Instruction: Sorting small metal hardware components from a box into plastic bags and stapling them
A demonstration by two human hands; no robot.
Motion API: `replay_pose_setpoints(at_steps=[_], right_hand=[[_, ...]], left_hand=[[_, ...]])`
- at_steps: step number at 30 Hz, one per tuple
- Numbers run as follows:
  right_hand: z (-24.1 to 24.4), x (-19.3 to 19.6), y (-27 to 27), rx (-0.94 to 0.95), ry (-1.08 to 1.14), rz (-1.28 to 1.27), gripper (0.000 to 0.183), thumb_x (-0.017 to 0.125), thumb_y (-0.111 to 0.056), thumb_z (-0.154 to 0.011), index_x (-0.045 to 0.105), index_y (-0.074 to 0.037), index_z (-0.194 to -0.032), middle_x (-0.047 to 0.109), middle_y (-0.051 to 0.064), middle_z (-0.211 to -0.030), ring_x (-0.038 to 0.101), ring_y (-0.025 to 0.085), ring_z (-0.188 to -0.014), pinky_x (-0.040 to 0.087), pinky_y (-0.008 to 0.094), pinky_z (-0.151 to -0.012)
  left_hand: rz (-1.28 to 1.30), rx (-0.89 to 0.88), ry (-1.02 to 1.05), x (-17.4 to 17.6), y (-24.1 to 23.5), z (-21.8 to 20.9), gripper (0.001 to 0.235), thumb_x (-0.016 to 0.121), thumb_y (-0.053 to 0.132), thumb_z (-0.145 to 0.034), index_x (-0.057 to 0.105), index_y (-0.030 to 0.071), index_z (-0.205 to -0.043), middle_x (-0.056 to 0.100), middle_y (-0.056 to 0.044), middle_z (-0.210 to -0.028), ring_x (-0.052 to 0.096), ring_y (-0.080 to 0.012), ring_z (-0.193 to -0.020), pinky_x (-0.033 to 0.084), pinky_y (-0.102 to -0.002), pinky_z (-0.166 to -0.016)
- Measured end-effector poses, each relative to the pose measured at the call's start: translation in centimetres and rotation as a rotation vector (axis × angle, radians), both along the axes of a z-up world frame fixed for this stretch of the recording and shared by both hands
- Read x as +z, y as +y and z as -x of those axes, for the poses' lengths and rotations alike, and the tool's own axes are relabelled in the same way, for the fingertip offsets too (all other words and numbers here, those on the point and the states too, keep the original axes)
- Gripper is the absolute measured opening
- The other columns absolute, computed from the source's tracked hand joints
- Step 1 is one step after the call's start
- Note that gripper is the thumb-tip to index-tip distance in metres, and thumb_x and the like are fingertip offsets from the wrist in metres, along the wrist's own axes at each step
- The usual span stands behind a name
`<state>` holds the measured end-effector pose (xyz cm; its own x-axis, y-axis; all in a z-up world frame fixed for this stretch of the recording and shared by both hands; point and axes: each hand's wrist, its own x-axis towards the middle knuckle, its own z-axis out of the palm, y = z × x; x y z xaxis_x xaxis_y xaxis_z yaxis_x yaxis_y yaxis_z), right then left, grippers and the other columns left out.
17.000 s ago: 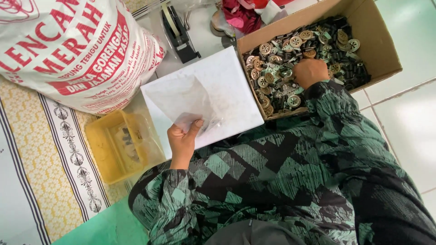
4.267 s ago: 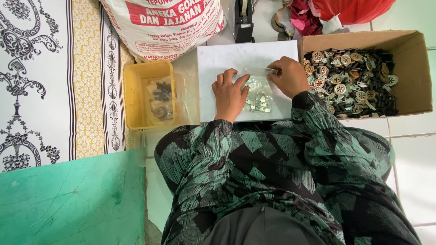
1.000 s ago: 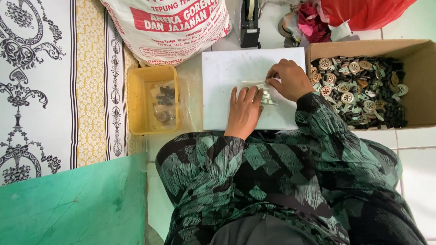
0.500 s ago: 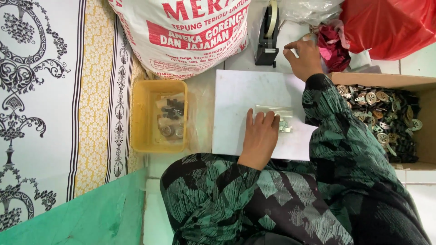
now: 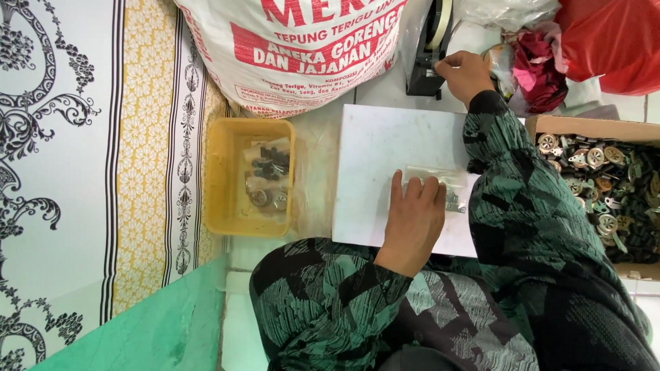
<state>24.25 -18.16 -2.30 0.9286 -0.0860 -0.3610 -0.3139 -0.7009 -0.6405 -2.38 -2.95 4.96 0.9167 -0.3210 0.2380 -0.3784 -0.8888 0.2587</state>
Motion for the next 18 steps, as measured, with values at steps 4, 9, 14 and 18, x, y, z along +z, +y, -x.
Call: replay_pose_setpoints(at_steps=[4,9,14,18], right_hand=[[-0.5,-0.2,0.0,-0.07,0.055,-0.075,0.029,0.064,-0.037,-0.101,0.073,-0.014,-0.115,0.071,0.005,-0.114,0.062,0.025,-0.104,0.05,0.044,-0.088],[-0.3,3.4,1.1,-0.202,0.189,-0.146,0.034,0.057,-0.047,-0.103,0.067,-0.016,-0.114,0.033,0.002,-0.079,0.025,0.021,-0.073,0.021,0.039,-0.061],[-1.4,1.7,-0.8,-0.197,0.073,-0.156,0.032,0.066,-0.042,-0.103,0.066,-0.01,-0.106,0.056,0.005,-0.093,0.049,0.022,-0.086,0.041,0.043,-0.072],[-0.4,2.0,-0.5,-0.21,0.131,-0.217,0.028,0.067,-0.034,-0.097,0.072,-0.007,-0.102,0.073,-0.001,-0.096,0.061,0.012,-0.081,0.051,0.028,-0.078]], left_hand=[[-0.007,0.009,0.015,0.0,0.0,0.0,0.023,0.067,0.004,-0.089,0.067,0.011,-0.111,0.054,-0.005,-0.105,0.052,-0.026,-0.095,0.038,-0.056,-0.12],[-0.007,0.0,0.013,0.0,0.1,0.0,0.026,0.069,0.004,-0.087,0.068,0.01,-0.112,0.055,-0.005,-0.105,0.054,-0.0266,-0.097,0.038,-0.057,-0.121],[0.003,0.002,-0.003,-0.5,0.0,-0.1,0.026,0.073,0.006,-0.085,0.068,0.011,-0.11,0.055,-0.004,-0.107,0.054,-0.0263,-0.098,0.037,-0.057,-0.121],[-0.002,-0.007,-0.009,-0.6,0.0,-0.1,0.03,0.076,0.005,-0.081,0.069,0.01,-0.11,0.057,-0.005,-0.107,0.054,-0.0271,-0.096,0.037,-0.058,-0.12]])
